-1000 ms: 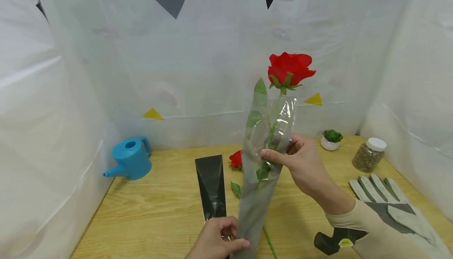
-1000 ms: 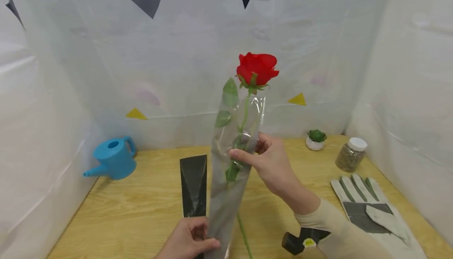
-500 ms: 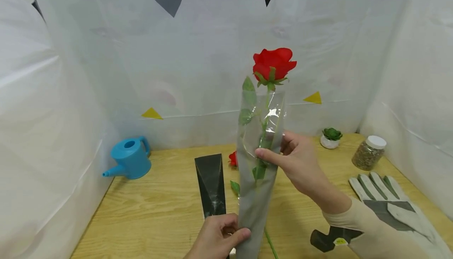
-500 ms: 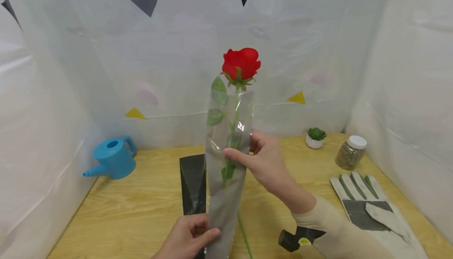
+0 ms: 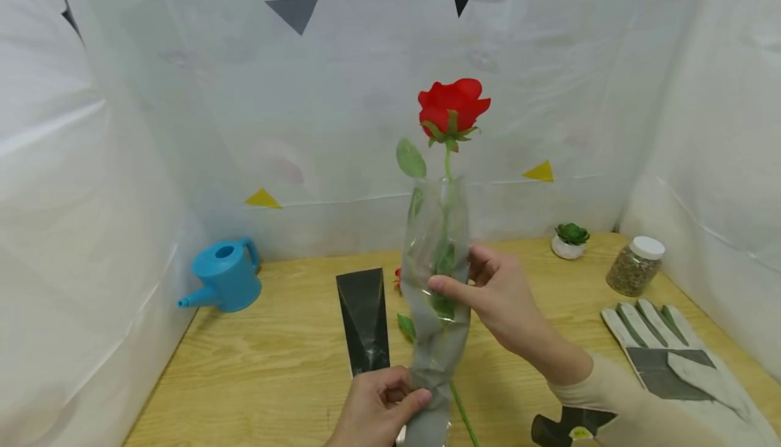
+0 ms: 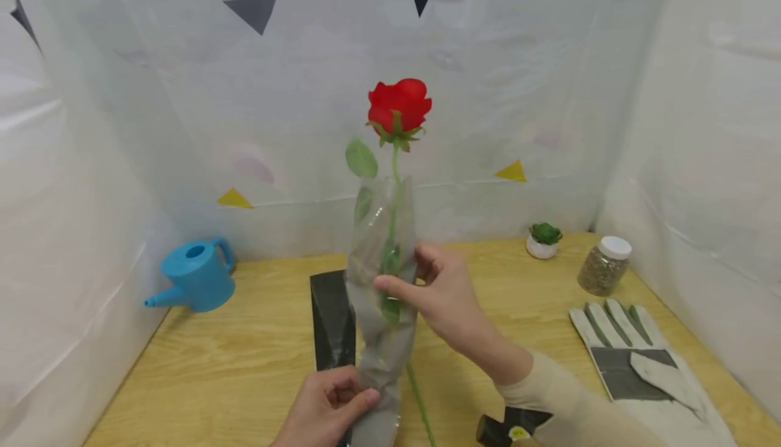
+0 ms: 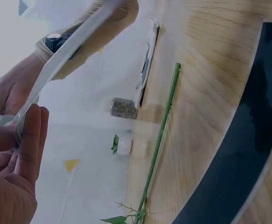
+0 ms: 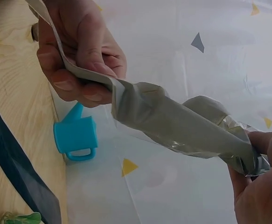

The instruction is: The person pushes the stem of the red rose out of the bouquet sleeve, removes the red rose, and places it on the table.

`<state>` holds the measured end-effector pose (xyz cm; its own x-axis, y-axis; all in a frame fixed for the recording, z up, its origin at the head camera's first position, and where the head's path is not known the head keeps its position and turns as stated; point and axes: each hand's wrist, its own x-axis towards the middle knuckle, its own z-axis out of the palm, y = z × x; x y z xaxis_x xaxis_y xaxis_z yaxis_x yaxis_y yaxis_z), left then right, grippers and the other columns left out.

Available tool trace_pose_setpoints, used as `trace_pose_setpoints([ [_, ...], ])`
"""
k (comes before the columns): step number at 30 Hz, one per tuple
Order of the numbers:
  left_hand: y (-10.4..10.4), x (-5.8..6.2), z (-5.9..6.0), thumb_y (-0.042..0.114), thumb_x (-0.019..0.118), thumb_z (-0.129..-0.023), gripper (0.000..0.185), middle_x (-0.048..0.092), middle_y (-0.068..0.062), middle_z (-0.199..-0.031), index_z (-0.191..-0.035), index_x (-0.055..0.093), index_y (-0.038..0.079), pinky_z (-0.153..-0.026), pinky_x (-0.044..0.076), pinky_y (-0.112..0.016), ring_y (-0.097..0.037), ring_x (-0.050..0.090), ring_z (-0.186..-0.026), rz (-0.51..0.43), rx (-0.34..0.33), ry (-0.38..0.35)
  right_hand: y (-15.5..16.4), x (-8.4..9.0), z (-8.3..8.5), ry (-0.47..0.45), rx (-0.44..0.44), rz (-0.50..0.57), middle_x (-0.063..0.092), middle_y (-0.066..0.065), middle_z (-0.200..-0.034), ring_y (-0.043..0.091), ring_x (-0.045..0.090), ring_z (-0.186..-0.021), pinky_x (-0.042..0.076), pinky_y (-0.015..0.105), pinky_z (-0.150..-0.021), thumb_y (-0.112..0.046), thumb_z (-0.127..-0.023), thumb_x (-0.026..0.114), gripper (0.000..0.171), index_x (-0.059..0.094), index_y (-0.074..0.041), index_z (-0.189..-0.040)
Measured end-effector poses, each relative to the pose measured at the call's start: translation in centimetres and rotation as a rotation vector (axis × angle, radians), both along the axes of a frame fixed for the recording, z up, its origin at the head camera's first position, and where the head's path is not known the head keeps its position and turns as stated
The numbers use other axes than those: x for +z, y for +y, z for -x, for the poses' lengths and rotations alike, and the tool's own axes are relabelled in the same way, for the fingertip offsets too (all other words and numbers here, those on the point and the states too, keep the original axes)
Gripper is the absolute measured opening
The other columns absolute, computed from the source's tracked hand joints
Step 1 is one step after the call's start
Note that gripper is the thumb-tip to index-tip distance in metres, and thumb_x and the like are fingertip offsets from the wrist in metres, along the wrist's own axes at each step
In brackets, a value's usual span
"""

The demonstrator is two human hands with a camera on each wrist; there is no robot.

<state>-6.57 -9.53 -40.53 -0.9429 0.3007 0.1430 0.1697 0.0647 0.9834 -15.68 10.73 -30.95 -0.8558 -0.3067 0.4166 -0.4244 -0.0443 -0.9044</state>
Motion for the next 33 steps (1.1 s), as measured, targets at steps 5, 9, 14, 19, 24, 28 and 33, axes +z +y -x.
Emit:
trace_pose_setpoints([
  [5,0.1,0.2,0.0,0.024,0.073,-0.092,0.027,0.046,0.006,-0.056,-0.077,0.065,0.004,-0.044,0.032,-0.017,-0.001,0.034,-0.045,0.026,0.031,-0.006,-0.4,-0.3,-0.2,-0.024,0.040,0.018,0.067,0.016,-0.106,0.030,0.065,-0.094,0.056,0.038,-0.076,-0.007,-0.085,0.079,0.036,0.066,-0.002,-0.119],
  [9,0.1,0.4,0.1,0.027,0.073,-0.092,0.031,0.043,0.007,-0.055,-0.073,0.062,0.004,-0.044,0.031,-0.017,-0.001,0.035,-0.045,0.051,0.045,0.007,-0.6,-0.6,-0.2,-0.049,0.067,0.026,0.067,0.017,-0.107,0.031,0.065,-0.095,0.057,0.039,-0.076,-0.005,-0.086,0.078,0.035,0.066,0.000,-0.118],
  [14,0.1,0.6,0.1,0.028,0.073,-0.091,0.032,0.043,0.007,-0.054,-0.073,0.061,0.005,-0.043,0.031,-0.017,-0.001,0.035,-0.044,0.060,0.066,0.011,-0.8,-0.7,-0.3,-0.058,0.068,0.014,0.067,0.016,-0.108,0.030,0.065,-0.096,0.056,0.038,-0.077,-0.007,-0.087,0.078,0.034,0.066,0.000,-0.118],
  [19,0.2,0.9,0.2,0.026,0.073,-0.091,0.031,0.042,0.005,-0.054,-0.075,0.061,0.003,-0.043,0.031,-0.018,-0.002,0.033,-0.044,0.027,0.058,-0.014,-0.7,-0.7,-0.3,-0.070,0.056,0.000,0.067,0.015,-0.108,0.030,0.064,-0.098,0.056,0.038,-0.079,-0.008,-0.087,0.078,0.036,0.065,-0.001,-0.119],
  [24,0.1,0.9,0.4,0.024,0.074,-0.091,0.031,0.043,0.006,-0.055,-0.075,0.059,0.002,-0.044,0.031,-0.018,-0.002,0.034,-0.046,0.009,0.037,-0.016,-0.4,-0.1,-0.4,-0.100,0.026,-0.025,0.069,0.015,-0.104,0.030,0.067,-0.093,0.057,0.039,-0.075,-0.010,-0.085,0.079,0.036,0.067,-0.002,-0.118],
  [28,0.2,0.2,0.4,0.026,0.074,-0.090,0.030,0.051,0.007,-0.059,-0.075,0.061,0.003,-0.046,0.034,-0.016,0.000,0.040,-0.047,0.019,-0.012,0.022,-0.1,1.0,-0.3,-0.102,0.030,-0.006,0.070,0.015,-0.102,0.030,0.067,-0.091,0.057,0.040,-0.075,-0.008,-0.086,0.079,0.035,0.067,0.000,-0.117],
  [33,0.4,-1.2,0.4,0.025,0.074,-0.090,0.033,0.054,0.011,-0.058,-0.071,0.058,0.003,-0.046,0.037,-0.015,0.003,0.046,-0.048,0.035,-0.082,0.058,0.2,2.7,0.0,-0.052,0.024,0.061,0.069,0.016,-0.100,0.029,0.067,-0.088,0.057,0.036,-0.072,-0.001,-0.085,0.077,0.033,0.067,0.002,-0.116],
])
